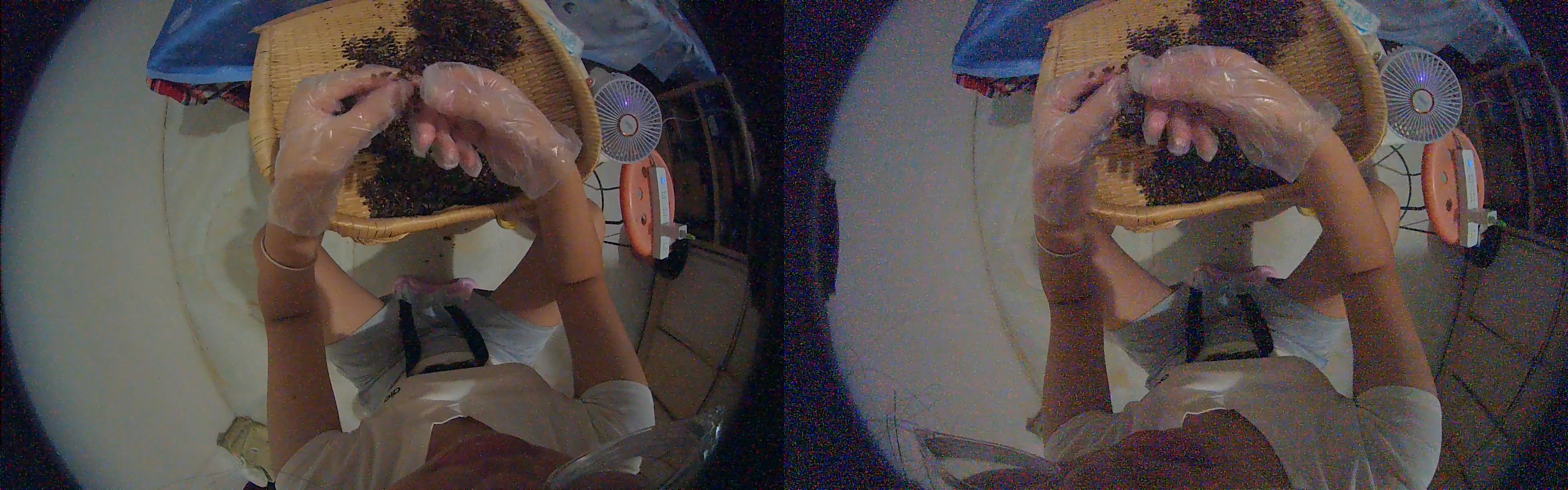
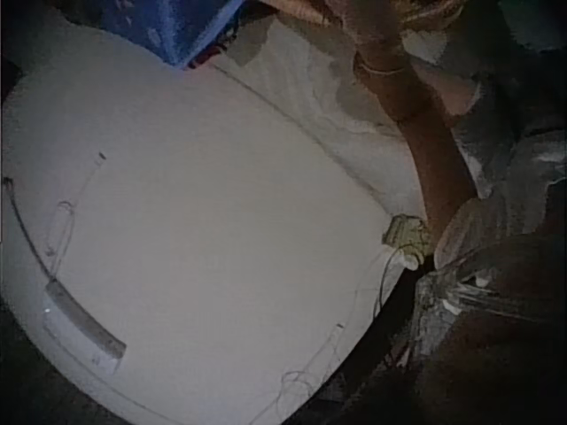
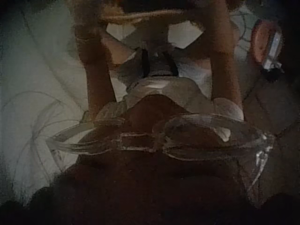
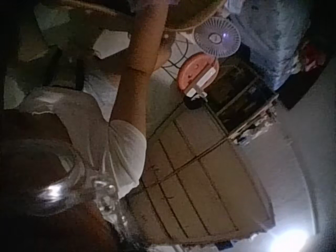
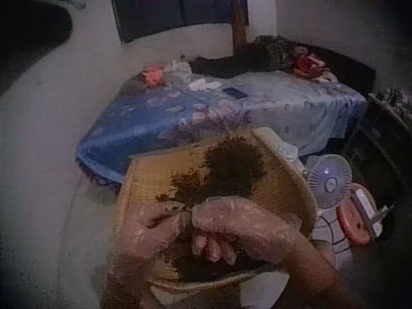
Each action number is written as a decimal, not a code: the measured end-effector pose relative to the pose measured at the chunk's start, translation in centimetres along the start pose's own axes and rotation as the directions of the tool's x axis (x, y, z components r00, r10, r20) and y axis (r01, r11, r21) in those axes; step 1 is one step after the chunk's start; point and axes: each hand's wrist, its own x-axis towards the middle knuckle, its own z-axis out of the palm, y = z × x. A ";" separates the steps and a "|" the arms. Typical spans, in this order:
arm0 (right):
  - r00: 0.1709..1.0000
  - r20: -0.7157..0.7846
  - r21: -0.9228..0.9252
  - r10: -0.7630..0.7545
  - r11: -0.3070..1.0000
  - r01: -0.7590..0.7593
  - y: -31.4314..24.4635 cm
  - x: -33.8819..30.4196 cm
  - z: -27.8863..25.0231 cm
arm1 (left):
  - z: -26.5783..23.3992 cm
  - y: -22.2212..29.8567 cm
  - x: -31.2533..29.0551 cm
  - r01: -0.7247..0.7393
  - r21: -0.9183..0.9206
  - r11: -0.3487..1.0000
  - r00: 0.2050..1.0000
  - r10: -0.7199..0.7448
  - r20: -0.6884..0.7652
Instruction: The person sorts through a basket of dried leaves with gloved hands, picking up small clusters and rubbing them together.
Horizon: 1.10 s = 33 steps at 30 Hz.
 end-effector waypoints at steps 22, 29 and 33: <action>0.997 -0.056 0.043 -0.061 0.997 0.063 0.9 0.3 0.7 | 0.3 0.6 0.1 -0.054 0.102 0.993 0.998 0.055 -0.003; 0.998 -0.042 0.000 -0.039 0.999 0.039 0.3 -0.1 0.5 | 0.3 -0.2 0.0 -0.192 0.109 0.975 0.980 0.196 -0.032; 1.000 -0.012 0.020 0.011 1.000 -0.011 0.5 -0.1 0.6 | 0.0 -0.1 -0.3 -0.065 0.016 0.998 0.998 0.065 -0.001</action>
